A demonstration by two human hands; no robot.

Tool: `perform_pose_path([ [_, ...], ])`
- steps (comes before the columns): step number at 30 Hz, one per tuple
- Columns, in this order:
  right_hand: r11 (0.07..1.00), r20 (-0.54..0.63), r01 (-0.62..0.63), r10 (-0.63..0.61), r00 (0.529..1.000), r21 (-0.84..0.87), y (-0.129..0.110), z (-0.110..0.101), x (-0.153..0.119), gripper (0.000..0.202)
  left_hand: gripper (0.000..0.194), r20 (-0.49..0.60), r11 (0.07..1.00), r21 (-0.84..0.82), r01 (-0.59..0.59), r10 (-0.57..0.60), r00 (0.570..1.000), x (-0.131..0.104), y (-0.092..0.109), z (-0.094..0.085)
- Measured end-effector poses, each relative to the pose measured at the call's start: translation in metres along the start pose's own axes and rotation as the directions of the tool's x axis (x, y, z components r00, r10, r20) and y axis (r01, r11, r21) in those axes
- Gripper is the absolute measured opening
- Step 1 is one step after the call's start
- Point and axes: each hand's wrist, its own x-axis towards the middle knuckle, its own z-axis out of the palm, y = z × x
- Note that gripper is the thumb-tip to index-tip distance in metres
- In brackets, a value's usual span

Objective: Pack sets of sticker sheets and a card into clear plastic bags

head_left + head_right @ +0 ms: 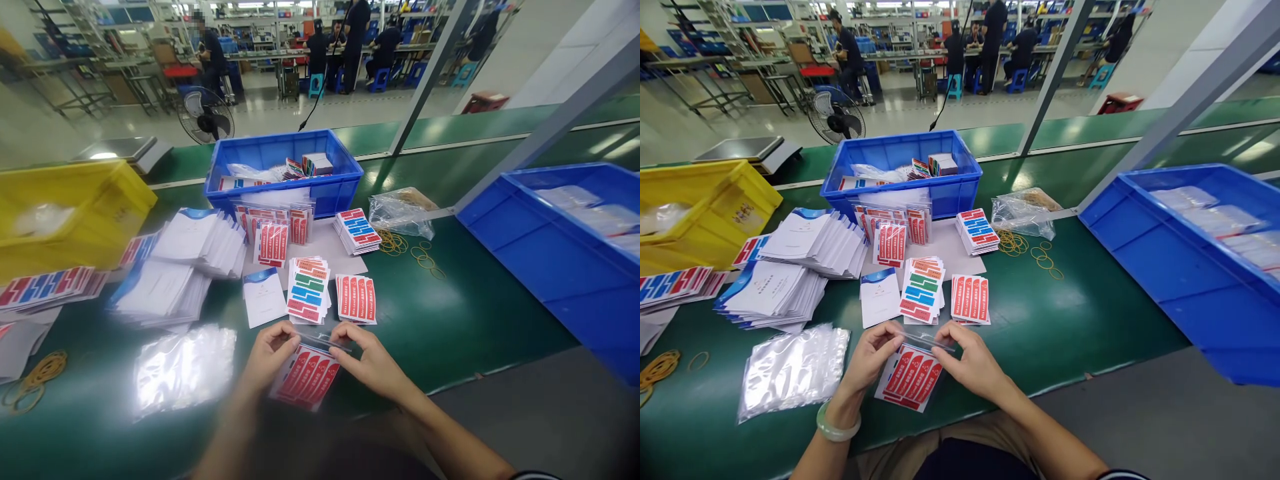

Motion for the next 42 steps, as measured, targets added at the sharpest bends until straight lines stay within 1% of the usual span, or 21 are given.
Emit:
perform_pose_path([
  [2, 0.998, 0.024, -0.025, 0.024, 0.999, 0.058, 0.000, 0.001, 0.001, 0.010, 0.019, 0.035, 1.000, 0.024, 0.004, -0.005, 0.999, 0.000, 0.001, 0.001],
  [6, 0.989, 0.050, -0.063, 0.057, 0.997, 0.132, -0.001, 0.002, 0.005, 0.013, 0.021, 0.105, 0.985, 0.171, 0.033, -0.052, 0.993, -0.003, 0.008, 0.004],
  [9, 0.981, 0.084, -0.097, 0.084, 0.993, 0.169, 0.000, 0.002, 0.007, 0.013, 0.023, 0.108, 0.973, 0.231, -0.005, -0.021, 0.994, -0.004, 0.011, 0.006],
  [12, 0.978, 0.082, -0.099, 0.085, 0.993, 0.184, 0.002, 0.001, 0.008, 0.012, 0.021, 0.108, 0.961, 0.269, -0.069, 0.041, 0.993, -0.004, 0.012, 0.006],
  [16, 0.981, 0.044, -0.031, 0.023, 0.999, 0.191, 0.001, 0.002, 0.007, 0.011, 0.021, 0.120, 0.952, 0.279, -0.127, 0.096, 0.988, -0.003, 0.013, 0.003],
  [19, 0.983, 0.020, 0.038, -0.043, 0.999, 0.182, 0.000, 0.003, 0.007, 0.010, 0.020, 0.131, 0.951, 0.276, -0.142, 0.109, 0.985, -0.004, 0.014, 0.001],
  [21, 0.982, 0.018, 0.055, -0.059, 0.998, 0.183, 0.000, 0.004, 0.007, 0.009, 0.020, 0.145, 0.951, 0.271, -0.150, 0.114, 0.983, -0.005, 0.016, 0.001],
  [26, 0.978, 0.059, 0.046, -0.059, 0.997, 0.203, -0.003, 0.006, 0.009, 0.007, 0.019, 0.173, 0.949, 0.276, -0.152, 0.107, 0.979, -0.007, 0.018, 0.003],
  [30, 0.976, 0.101, 0.027, -0.051, 0.994, 0.218, -0.007, 0.009, 0.011, 0.006, 0.012, 0.157, 0.944, 0.306, -0.123, 0.077, 0.985, -0.005, 0.019, 0.007],
  [39, 0.963, 0.099, 0.071, -0.100, 0.990, 0.261, -0.013, 0.017, 0.017, 0.006, 0.012, 0.154, 0.940, 0.283, -0.193, 0.154, 0.976, -0.006, 0.021, 0.006],
  [42, 0.961, 0.137, 0.023, -0.063, 0.989, 0.276, -0.012, 0.017, 0.020, 0.008, 0.011, 0.138, 0.949, 0.255, -0.186, 0.154, 0.978, -0.008, 0.022, 0.003],
])
